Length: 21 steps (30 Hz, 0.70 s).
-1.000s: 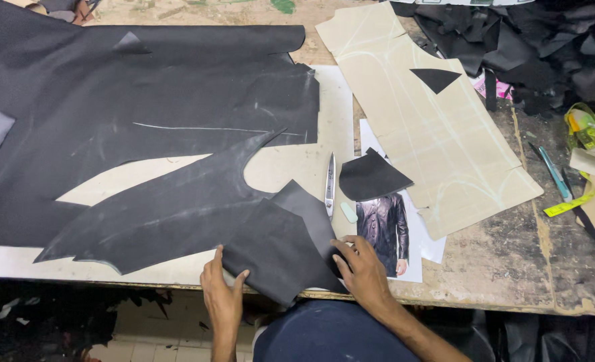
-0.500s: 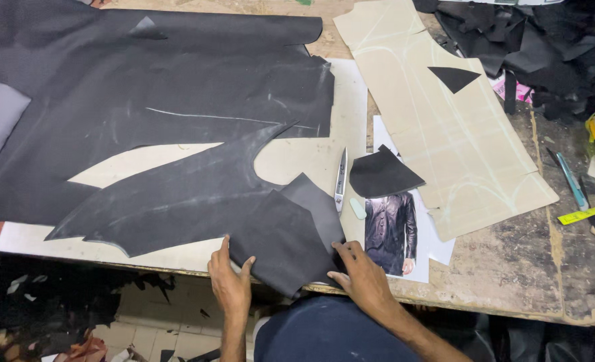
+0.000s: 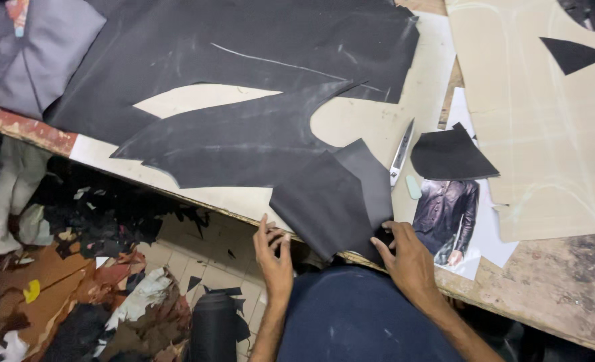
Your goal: The person cuts a large piece of black fabric using shears, following chalk lines to produce shaped pieces. They place cut pieces aside, align a printed pattern sheet on the fabric, and continue cutting along marked outlines.
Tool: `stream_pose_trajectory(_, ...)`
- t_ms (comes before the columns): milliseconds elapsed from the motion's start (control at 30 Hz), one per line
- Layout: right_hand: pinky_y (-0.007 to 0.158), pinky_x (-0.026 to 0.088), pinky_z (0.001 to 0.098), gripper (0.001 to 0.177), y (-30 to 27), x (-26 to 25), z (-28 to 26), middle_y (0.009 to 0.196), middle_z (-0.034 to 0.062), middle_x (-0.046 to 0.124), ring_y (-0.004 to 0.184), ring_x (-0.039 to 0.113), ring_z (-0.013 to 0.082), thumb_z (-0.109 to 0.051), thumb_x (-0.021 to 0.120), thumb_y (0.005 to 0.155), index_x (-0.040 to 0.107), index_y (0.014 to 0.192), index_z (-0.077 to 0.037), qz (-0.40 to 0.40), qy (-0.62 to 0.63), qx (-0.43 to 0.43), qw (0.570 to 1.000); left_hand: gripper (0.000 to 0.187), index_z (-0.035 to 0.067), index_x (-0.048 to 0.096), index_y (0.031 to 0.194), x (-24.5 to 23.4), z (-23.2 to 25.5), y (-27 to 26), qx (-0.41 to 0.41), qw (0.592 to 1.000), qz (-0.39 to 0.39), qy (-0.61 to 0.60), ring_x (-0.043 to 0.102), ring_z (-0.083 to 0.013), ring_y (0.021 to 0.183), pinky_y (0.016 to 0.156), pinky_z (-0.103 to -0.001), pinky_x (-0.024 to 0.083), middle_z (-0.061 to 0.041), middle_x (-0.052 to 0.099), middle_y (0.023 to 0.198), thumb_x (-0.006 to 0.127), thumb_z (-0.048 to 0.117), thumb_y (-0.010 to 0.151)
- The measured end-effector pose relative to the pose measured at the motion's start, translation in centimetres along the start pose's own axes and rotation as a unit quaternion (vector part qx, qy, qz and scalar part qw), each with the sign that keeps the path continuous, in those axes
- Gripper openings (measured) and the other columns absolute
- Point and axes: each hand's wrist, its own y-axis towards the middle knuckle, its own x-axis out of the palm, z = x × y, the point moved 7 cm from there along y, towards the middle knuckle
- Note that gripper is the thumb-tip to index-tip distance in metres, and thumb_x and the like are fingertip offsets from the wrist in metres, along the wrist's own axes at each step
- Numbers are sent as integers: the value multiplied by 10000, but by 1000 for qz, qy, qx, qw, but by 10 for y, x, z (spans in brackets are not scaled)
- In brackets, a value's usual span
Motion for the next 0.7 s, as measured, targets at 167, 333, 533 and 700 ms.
stream_pose_trajectory(167, 619, 549, 378, 466, 0, 5, 2, 1023, 88, 702, 675, 673, 201, -310, 798, 821, 634, 1171, -49, -16, -11, 1, 1000, 560, 47, 473, 1483, 16, -10, -8, -32, 997, -59, -35, 645, -196, 1067, 913, -329, 607, -125, 520, 1258, 644, 12, 951)
stream_pose_trajectory(333, 538, 574, 360, 561, 3, 27, 7, 937, 66, 726, 577, 675, 155, -356, 779, 842, 569, 1282, -77, -116, -37, 73, 990, 536, 58, 538, 1443, 22, -6, -6, -24, 998, -65, -12, 681, -187, 1009, 852, -320, 628, -116, 541, 1236, 675, 39, 924)
stream_pose_trajectory(533, 543, 557, 340, 543, 11, 31, -2, 861, 65, 705, 532, 636, 160, -235, 731, 881, 561, 1392, -166, -111, 40, 50, 992, 532, 70, 536, 1452, 18, -9, -7, -26, 998, -64, -6, 681, -182, 1021, 820, -320, 642, -119, 544, 1233, 686, 40, 942)
stream_pose_trajectory(700, 566, 512, 323, 363, 23, -3, -26, 834, 32, 694, 609, 592, 160, -183, 728, 908, 699, 1270, -174, 30, 9, -92, 995, 522, 75, 551, 1440, 22, 5, -2, -3, 997, -70, 22, 678, -166, 956, 798, -295, 646, -123, 491, 1289, 693, 67, 937)
